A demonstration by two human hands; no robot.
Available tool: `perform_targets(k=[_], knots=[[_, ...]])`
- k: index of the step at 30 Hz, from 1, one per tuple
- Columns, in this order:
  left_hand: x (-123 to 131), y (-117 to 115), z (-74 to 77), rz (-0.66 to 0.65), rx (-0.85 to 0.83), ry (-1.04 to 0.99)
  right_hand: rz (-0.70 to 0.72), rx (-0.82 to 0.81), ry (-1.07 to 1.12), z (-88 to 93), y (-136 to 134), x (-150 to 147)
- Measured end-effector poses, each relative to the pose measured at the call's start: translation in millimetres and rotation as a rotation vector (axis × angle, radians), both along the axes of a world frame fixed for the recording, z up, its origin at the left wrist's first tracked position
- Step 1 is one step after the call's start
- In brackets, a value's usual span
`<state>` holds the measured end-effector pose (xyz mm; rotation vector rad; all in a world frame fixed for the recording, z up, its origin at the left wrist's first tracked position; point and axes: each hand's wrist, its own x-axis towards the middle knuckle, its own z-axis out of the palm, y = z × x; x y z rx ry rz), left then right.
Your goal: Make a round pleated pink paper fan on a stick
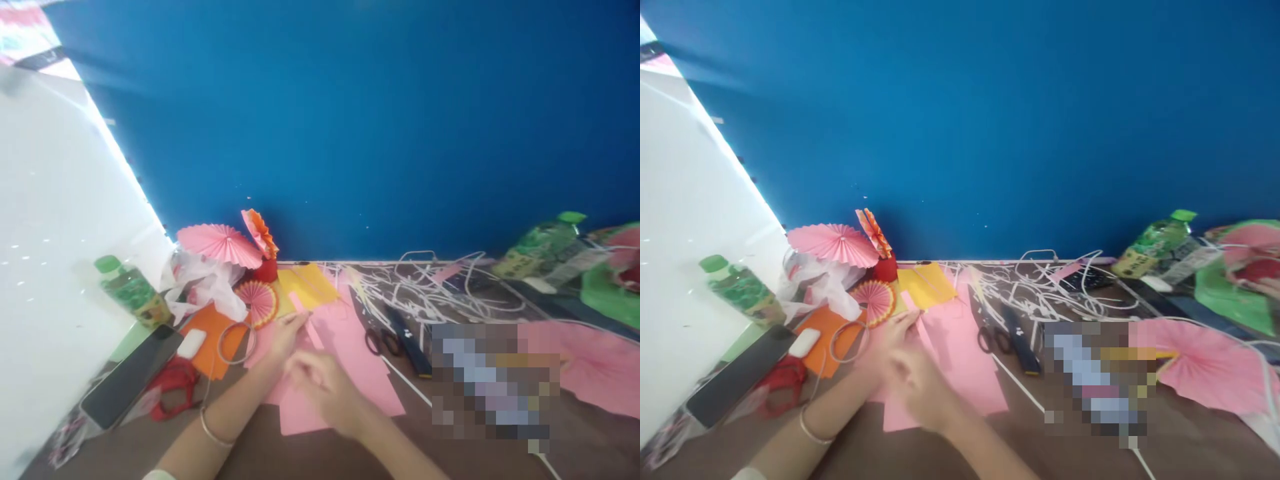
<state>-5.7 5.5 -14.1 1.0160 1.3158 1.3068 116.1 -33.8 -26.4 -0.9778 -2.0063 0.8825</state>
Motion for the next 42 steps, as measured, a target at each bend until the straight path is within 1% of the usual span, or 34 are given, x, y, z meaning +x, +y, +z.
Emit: perform_targets(k=[1,2,3,4,5,7,9,11,13,15,17,19,21,23,24,27,30,31,33,36,39,42], knots=[[0,1,-3.0,-0.004,0.012,0.007,-0.006,0.053,-0.035,-4.0,7,7],[-1,2,-5.6,-0.012,0.028,0.016,-0.071,0.142,-0.058,-9.2,15,14],[-1,2,-7.9,-0.023,0.042,0.024,-0.177,0.183,-0.057,-15.2,22,20],[-2,2,-9.6,-0.031,0.051,0.03,-0.271,0.164,-0.039,-21.3,28,25],[-2,2,-10.6,-0.039,0.053,0.029,-0.306,0.109,-0.035,-27.2,33,29],[-1,1,-10.9,-0.054,0.037,0.007,-0.294,-0.007,-0.024,-36.6,39,31],[0,0,-8.9,-0.07,0.017,-0.029,-0.261,-0.046,-0.012,-42.1,41,31],[2,-1,-6.5,-0.068,-0.001,-0.023,-0.283,0.029,-0.007,-45.1,42,33],[3,-1,-6.6,-0.042,-0.016,0.015,-0.315,0.172,-0.033,-47.8,44,38],[4,2,-11.5,-0.033,-0.018,0.011,-0.305,0.333,-0.076,-50.3,48,45],[5,6,-20.8,-0.061,-0.007,-0.075,-0.255,0.438,-0.112,-51.9,51,51],[5,10,-30.7,-0.091,-0.007,-0.216,-0.2,0.486,-0.115,-51.8,54,54],[4,11,-37.0,-0.113,-0.017,-0.373,-0.17,0.498,-0.081,-49.9,55,56],[3,10,-38.1,-0.136,-0.019,-0.462,-0.175,0.49,-0.02,-46.7,57,56],[2,9,-37.1,-0.144,-0.014,-0.462,-0.187,0.478,0.01,-44.9,58,56],[-3,7,-33.6,-0.134,0.03,-0.348,-0.22,0.416,0.074,-39.8,61,58],[-8,9,-35.1,-0.095,0.101,-0.106,-0.244,0.328,0.091,-37.8,64,61],[-9,11,-36.6,-0.096,0.123,-0.017,-0.252,0.301,0.095,-38.0,65,62],[-11,14,-40.4,-0.14,0.168,0.121,-0.266,0.255,0.107,-39.7,67,64],[-13,16,-45.3,-0.198,0.227,0.194,-0.277,0.196,0.137,-43.0,69,67],[-14,17,-47.1,-0.171,0.222,0.218,-0.27,0.139,0.189,-44.4,71,68],[-16,17,-44.8,-0.173,0.207,0.244,-0.263,0.062,0.258,-43.3,71,67]])
